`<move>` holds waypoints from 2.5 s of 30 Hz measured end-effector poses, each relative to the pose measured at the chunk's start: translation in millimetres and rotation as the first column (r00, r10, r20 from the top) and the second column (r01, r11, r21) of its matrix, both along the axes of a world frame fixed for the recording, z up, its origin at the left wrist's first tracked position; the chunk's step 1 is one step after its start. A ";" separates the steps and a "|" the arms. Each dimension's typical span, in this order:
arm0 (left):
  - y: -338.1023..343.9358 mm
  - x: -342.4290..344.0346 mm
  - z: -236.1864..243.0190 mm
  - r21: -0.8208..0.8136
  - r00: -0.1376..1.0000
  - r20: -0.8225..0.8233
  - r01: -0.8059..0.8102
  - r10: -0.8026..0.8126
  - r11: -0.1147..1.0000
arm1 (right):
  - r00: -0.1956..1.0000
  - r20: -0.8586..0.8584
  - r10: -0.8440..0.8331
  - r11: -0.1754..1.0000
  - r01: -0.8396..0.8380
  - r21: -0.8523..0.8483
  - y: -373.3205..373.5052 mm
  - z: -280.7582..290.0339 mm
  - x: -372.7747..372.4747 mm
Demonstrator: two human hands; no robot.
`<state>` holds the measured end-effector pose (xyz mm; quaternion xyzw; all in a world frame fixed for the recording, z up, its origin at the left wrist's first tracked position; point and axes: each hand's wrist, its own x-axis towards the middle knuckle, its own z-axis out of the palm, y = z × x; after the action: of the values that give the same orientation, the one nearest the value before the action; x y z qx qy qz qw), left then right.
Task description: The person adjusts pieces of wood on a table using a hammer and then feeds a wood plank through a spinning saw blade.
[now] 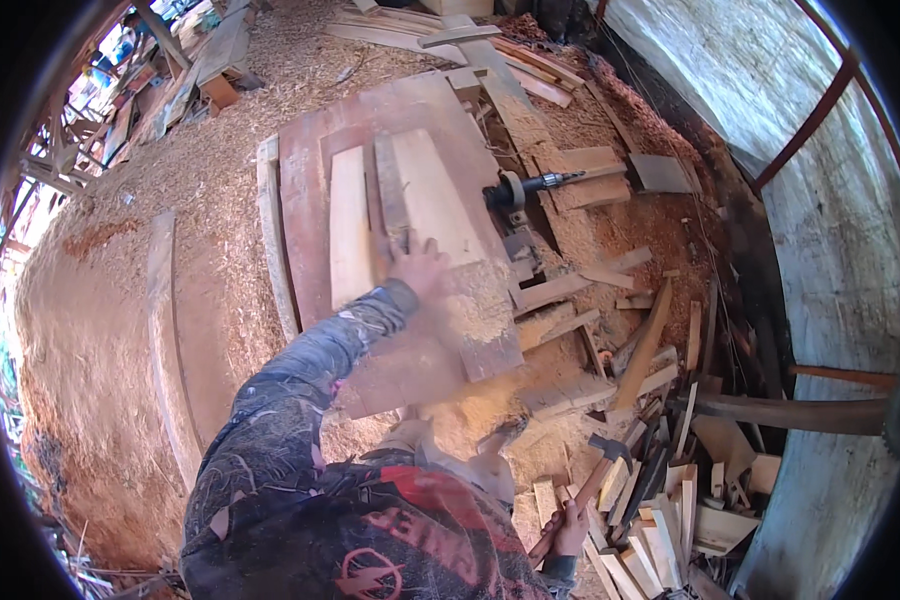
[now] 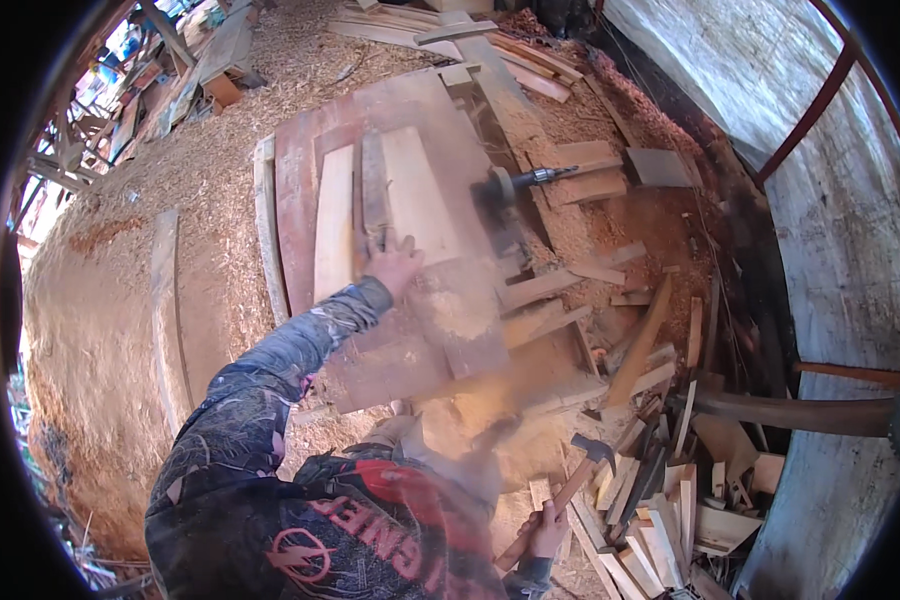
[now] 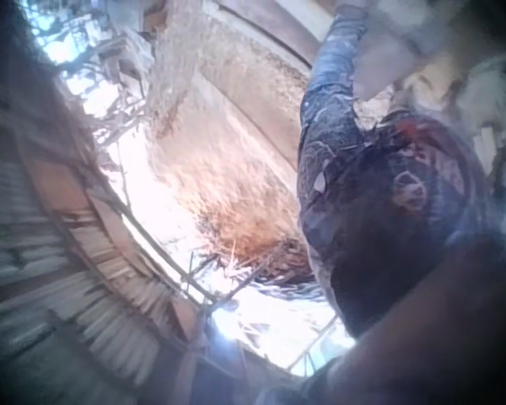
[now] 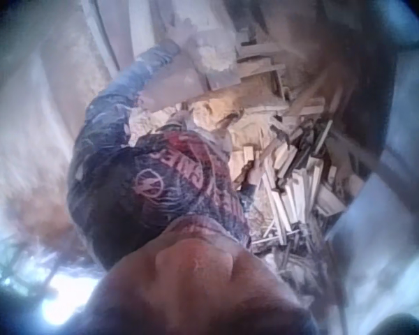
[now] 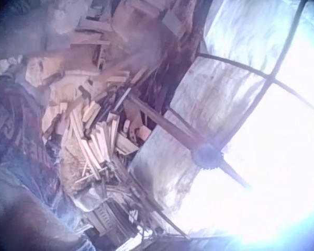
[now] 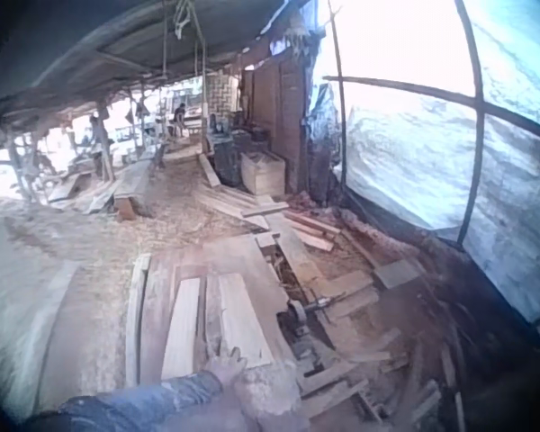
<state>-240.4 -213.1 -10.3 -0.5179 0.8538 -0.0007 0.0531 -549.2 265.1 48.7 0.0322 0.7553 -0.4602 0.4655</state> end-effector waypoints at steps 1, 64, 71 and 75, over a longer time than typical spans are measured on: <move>-2.6 4.9 -11.5 -0.047 0.998 0.056 -0.012 0.015 0.999 | 1.000 0.004 0.000 1.000 0.000 0.005 6.4 -4.0 -7.4; 5.2 -22.8 -133.4 -0.153 0.974 0.021 -0.220 0.226 0.963 | 0.940 0.007 0.341 0.914 -0.333 0.233 -43.4 -7.8 -12.8; 98.2 -15.6 -110.0 0.269 0.816 -0.498 -0.177 0.294 0.947 | 0.899 -0.032 0.437 0.887 -0.425 0.178 -63.4 -12.3 -11.2; 205.1 90.7 -174.5 0.149 0.804 -0.462 -0.345 0.374 0.927 | 0.614 -0.236 0.753 0.657 -0.722 0.218 -99.8 -24.8 32.9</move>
<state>-149.7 -8.0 -184.8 -0.6521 0.7257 0.1628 -0.1472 -516.3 165.3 24.0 -0.3295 0.7858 -0.1882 0.4883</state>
